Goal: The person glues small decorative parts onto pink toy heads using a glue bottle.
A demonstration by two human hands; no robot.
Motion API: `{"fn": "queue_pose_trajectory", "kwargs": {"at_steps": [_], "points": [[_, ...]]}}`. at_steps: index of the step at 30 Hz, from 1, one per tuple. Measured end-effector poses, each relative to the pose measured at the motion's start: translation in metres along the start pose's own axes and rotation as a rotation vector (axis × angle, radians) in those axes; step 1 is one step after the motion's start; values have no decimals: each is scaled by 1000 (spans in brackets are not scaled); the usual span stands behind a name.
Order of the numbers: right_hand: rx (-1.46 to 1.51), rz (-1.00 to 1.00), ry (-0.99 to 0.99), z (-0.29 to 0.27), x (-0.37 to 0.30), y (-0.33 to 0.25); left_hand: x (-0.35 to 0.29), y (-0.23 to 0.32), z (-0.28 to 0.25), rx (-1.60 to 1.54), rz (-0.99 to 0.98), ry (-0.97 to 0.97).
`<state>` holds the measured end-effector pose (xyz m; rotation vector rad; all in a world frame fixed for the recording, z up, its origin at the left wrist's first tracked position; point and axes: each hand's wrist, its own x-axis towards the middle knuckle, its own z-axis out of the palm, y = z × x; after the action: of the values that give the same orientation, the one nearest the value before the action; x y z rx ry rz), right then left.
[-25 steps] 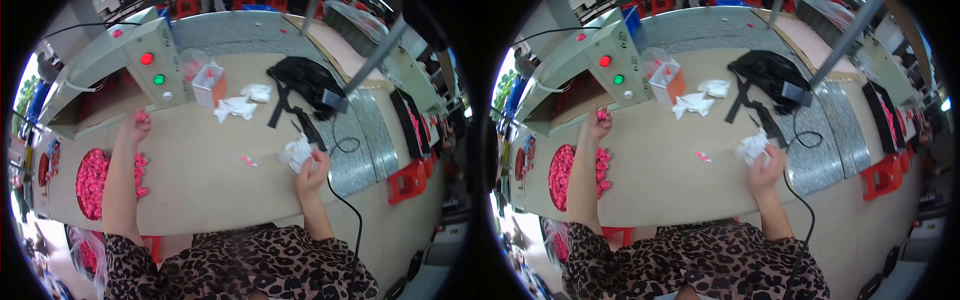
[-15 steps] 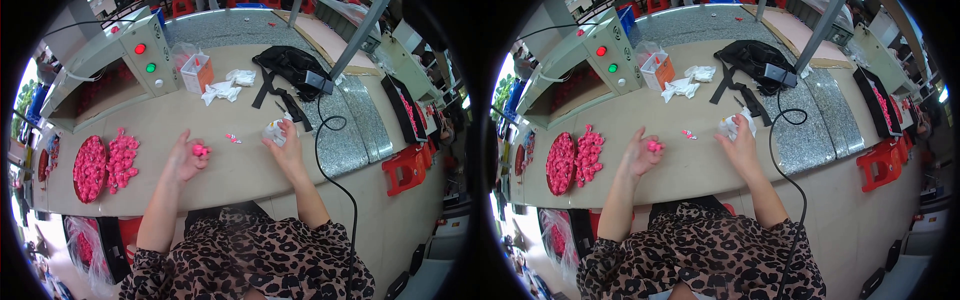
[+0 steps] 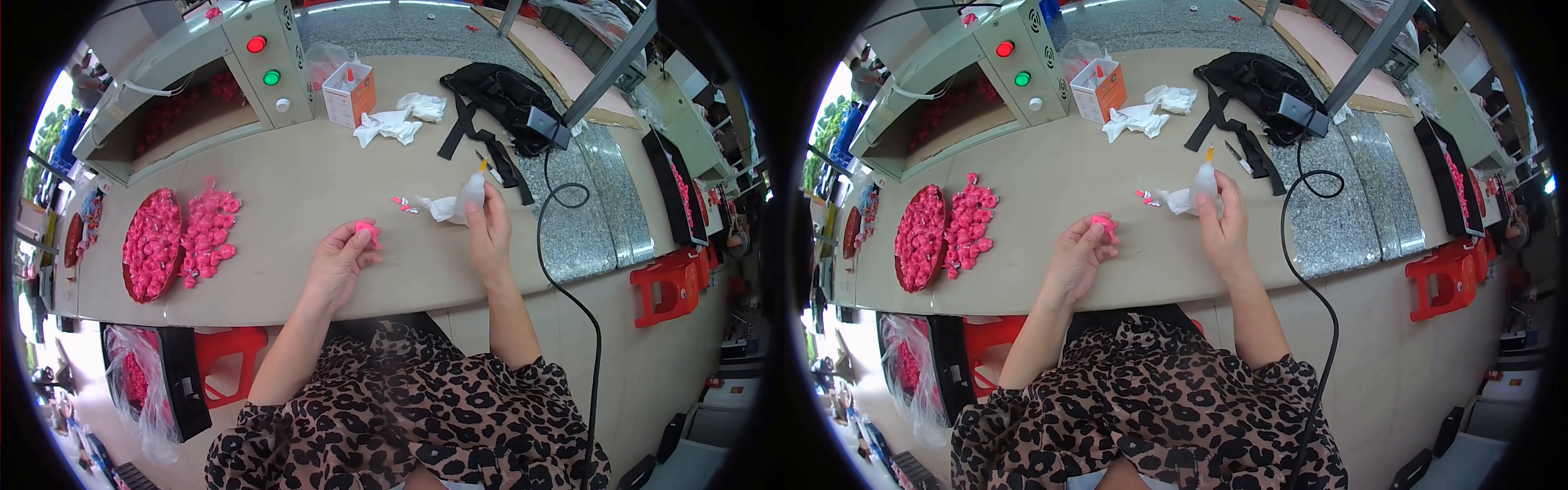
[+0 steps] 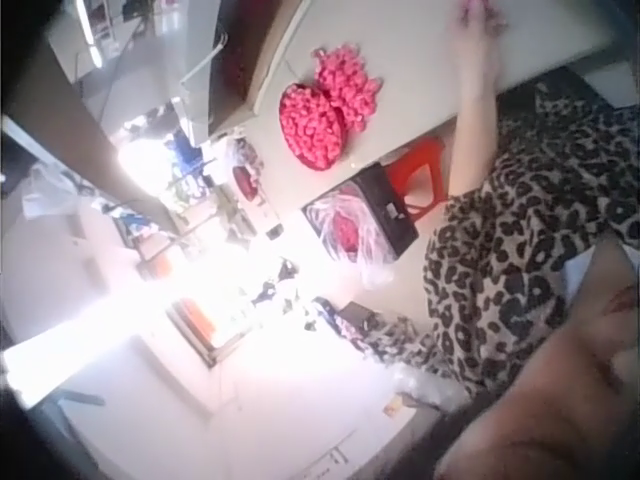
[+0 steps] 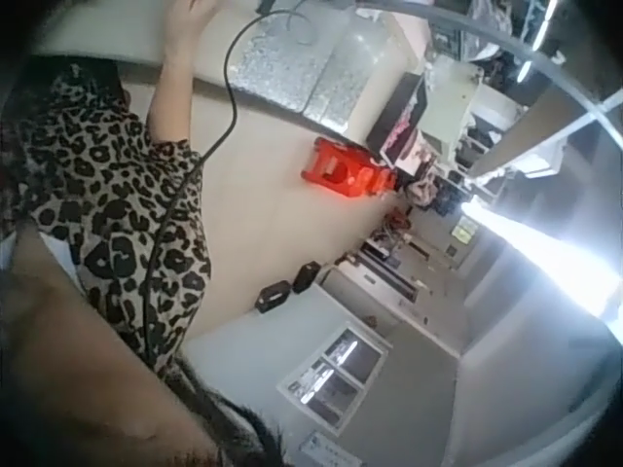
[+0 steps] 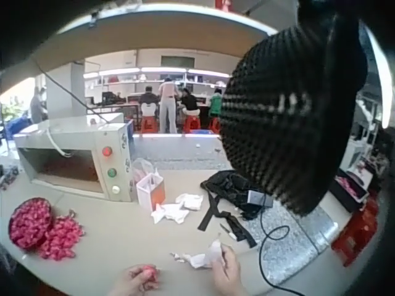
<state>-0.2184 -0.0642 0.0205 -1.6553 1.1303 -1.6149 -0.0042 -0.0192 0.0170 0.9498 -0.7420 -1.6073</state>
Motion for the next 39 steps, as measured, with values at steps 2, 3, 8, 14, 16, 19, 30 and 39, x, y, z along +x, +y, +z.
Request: {"fn": "queue_pose_trajectory", "kwargs": {"at_steps": [2,3,8,14,16,19,30,39], "points": [[84,154,-26,2,3,14,1,1,0,-140,-13,-41],[76,158,-26,-1,5,19,0,0,-1,-147,-19,-43],[51,95,31,-16,16,-8,-2,-1,-13,-200,-15,-44],[906,422,-197,9,-13,-13,-2,-6,-9,224,190,25],[1053,550,-254,23,-16,-13,0,-10,-12,255,260,47],[996,742,-110,35,-10,-5,-2,-13,-9,242,298,76],[938,651,-127,37,-38,-16,-9,-20,-12,202,324,94],[1053,624,-52,52,-38,-12,-7,-25,-15,302,471,177]]}}
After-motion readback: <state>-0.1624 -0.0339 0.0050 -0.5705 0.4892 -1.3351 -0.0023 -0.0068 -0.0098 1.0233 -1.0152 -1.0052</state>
